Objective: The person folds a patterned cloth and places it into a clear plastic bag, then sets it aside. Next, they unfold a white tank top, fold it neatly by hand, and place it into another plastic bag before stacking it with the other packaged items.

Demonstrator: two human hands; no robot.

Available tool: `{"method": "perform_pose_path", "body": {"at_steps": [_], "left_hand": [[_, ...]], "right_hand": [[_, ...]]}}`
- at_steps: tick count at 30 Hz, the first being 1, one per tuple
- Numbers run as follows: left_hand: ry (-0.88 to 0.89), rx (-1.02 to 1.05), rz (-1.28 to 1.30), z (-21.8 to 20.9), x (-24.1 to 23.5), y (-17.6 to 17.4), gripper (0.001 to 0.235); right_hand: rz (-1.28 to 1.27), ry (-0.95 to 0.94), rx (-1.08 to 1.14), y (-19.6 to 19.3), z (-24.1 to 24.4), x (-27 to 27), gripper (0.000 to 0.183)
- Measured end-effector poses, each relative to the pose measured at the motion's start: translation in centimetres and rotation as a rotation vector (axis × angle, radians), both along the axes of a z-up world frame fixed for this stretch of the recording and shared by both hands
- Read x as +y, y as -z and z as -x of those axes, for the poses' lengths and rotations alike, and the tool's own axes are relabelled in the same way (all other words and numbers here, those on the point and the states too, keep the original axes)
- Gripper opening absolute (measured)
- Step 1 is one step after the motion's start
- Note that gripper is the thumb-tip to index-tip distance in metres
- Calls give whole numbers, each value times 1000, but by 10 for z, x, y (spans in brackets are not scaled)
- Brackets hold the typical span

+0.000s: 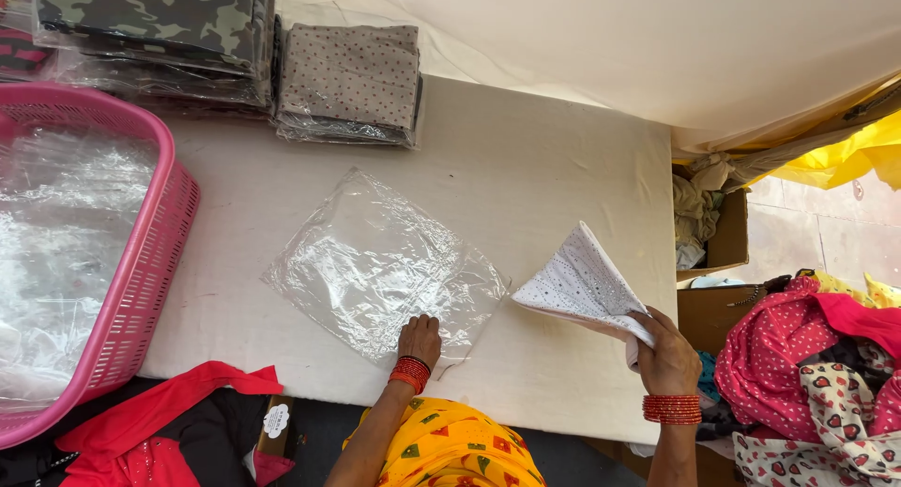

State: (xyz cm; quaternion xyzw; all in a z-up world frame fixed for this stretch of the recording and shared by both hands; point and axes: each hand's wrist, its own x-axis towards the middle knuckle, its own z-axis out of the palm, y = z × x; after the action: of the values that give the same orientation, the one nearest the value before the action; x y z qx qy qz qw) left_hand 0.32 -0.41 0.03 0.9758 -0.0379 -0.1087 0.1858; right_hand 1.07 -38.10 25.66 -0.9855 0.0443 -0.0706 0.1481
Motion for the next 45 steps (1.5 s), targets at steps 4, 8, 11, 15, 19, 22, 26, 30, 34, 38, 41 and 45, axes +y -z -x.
{"method": "perform_pose_path", "body": {"at_steps": [4, 8, 11, 15, 19, 22, 26, 30, 34, 38, 41, 45], "left_hand": [[-47, 68, 4, -9, -2, 19, 19], [2, -55, 14, -18, -6, 6, 33], [-58, 28, 130, -25, -7, -7, 20], [-11, 252, -28, -33, -5, -9, 39], [17, 174, -212, -37, -5, 5, 59], [-20, 351, -169, -49, -9, -62, 74], [12, 201, -120, -49, -8, -35, 57], [93, 125, -85, -49, -8, -28, 38], [92, 131, -1, -49, -10, 5, 29], [-130, 236, 141, -54, -4, 34, 22], [-295, 132, 692, -52, 10, 78, 28], [-407, 62, 770, -59, 26, -2, 32]], "right_hand": [[-26, 5, -3, 4, 4, -6, 36], [-37, 23, 5, 1, 2, -3, 35], [-47, 19, 4, -2, 0, 1, 34], [-90, -3, -34, -8, -1, 2, 35], [-122, -27, -72, -15, -2, 1, 36], [-130, -33, -96, -27, -1, 6, 39], [-140, -41, -103, -31, 0, 7, 39], [-193, -72, -93, -45, 3, 25, 42], [-344, -171, -72, -52, 1, 46, 44], [-549, -221, 25, -13, -5, 63, 47], [-611, -274, 71, 48, -6, 73, 47], [-740, -232, 178, 139, 4, 68, 42]]}}
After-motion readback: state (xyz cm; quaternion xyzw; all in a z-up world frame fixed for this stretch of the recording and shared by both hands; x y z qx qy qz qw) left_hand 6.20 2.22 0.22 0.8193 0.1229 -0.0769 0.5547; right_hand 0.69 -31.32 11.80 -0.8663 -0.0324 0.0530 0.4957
